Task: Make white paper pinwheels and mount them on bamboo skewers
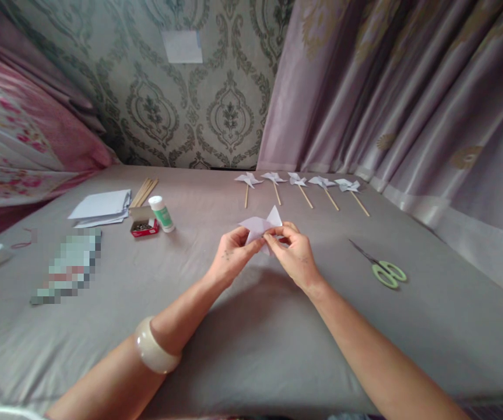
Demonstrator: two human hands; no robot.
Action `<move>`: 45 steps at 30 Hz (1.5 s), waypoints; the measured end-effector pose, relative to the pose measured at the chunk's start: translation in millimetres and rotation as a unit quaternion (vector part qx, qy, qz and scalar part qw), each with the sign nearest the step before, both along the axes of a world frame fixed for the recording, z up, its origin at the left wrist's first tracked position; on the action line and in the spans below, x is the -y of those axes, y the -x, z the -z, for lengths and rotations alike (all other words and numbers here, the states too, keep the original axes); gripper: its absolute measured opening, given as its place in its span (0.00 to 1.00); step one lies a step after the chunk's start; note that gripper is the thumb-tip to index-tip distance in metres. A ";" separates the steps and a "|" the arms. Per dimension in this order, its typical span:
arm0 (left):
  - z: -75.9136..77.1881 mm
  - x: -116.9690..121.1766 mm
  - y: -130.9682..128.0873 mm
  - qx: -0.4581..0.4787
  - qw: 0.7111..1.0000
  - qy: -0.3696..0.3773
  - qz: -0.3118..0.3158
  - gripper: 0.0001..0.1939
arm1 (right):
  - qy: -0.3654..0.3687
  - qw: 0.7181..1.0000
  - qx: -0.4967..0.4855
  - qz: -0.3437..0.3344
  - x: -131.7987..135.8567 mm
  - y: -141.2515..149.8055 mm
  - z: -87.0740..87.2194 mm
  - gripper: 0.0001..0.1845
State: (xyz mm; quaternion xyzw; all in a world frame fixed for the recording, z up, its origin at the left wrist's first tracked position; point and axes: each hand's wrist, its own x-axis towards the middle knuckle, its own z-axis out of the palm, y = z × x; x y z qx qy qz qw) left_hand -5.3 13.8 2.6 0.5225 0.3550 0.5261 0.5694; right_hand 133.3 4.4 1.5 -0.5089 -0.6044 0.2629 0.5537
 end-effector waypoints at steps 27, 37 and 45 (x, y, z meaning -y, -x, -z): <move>-28.7 2.2 25.3 -0.186 0.883 -0.427 -0.060 0.05 | -0.250 0.961 0.110 -0.036 14.5 -13.5 -24.2 0.02; -35.5 5.9 32.8 -0.243 0.809 -0.530 -0.067 0.08 | -0.333 0.926 0.176 -0.040 15.2 -20.1 -26.8 0.04; -34.7 5.8 32.6 -0.256 0.799 -0.538 -0.081 0.08 | -0.330 0.924 0.189 -0.042 16.1 -21.9 -27.4 0.04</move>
